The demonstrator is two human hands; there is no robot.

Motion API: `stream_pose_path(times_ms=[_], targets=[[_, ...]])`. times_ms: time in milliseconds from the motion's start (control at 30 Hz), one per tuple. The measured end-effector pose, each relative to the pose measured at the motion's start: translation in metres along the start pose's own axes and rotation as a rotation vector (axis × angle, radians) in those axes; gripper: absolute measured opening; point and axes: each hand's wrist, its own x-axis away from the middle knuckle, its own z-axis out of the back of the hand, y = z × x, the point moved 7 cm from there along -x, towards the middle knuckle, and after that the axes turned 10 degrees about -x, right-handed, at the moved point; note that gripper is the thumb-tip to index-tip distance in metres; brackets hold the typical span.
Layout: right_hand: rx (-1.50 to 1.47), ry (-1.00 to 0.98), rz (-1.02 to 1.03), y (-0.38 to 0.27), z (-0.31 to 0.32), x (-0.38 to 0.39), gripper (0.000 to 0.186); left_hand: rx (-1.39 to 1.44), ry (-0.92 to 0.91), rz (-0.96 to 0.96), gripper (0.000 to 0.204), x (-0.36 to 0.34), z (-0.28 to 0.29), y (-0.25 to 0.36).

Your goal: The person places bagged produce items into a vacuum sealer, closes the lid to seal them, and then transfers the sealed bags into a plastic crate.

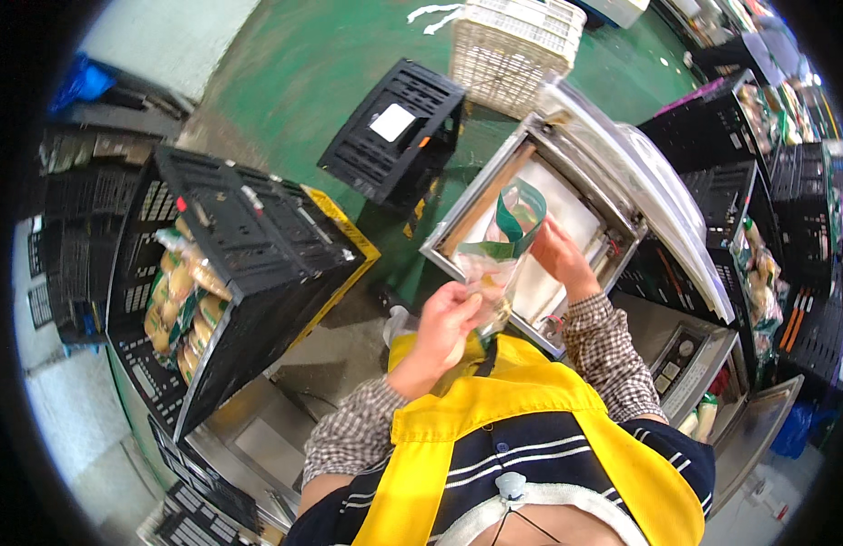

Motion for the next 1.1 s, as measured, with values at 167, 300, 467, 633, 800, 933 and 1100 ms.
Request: stream_pose_path(times_ms=[167, 300, 467, 633, 800, 933, 1100], targets=[[0.019, 0.218, -0.187, -0.039, 0.110, -0.007, 0.048, 0.324, -0.241, 0.151, 0.005, -0.106, -0.027, -0.104], [0.021, 0.369, -0.185, -0.049, 0.191, -0.024, 0.021, 0.453, -0.121, 0.209, 0.008, -0.178, -0.002, -0.189], [0.465, 0.448, -0.206, -0.027, 0.228, -0.073, 0.017, 0.479, 0.243, 0.186, 0.010, -0.215, 0.050, -0.203], [0.445, 0.376, -0.321, 0.004, 0.224, -0.111, 0.016, 0.388, 0.413, 0.088, 0.009, -0.223, 0.094, -0.196], [0.367, 0.555, -0.188, 0.014, 0.220, -0.128, 0.014, 0.397, 0.453, 0.076, 0.012, -0.216, 0.104, -0.203], [0.313, 0.641, -0.098, 0.006, 0.193, -0.131, 0.014, 0.438, 0.459, 0.125, 0.011, -0.213, 0.098, -0.196], [0.540, 0.732, -0.040, 0.021, 0.229, -0.138, 0.016, 0.476, 0.447, 0.217, 0.017, -0.217, 0.103, -0.206]])
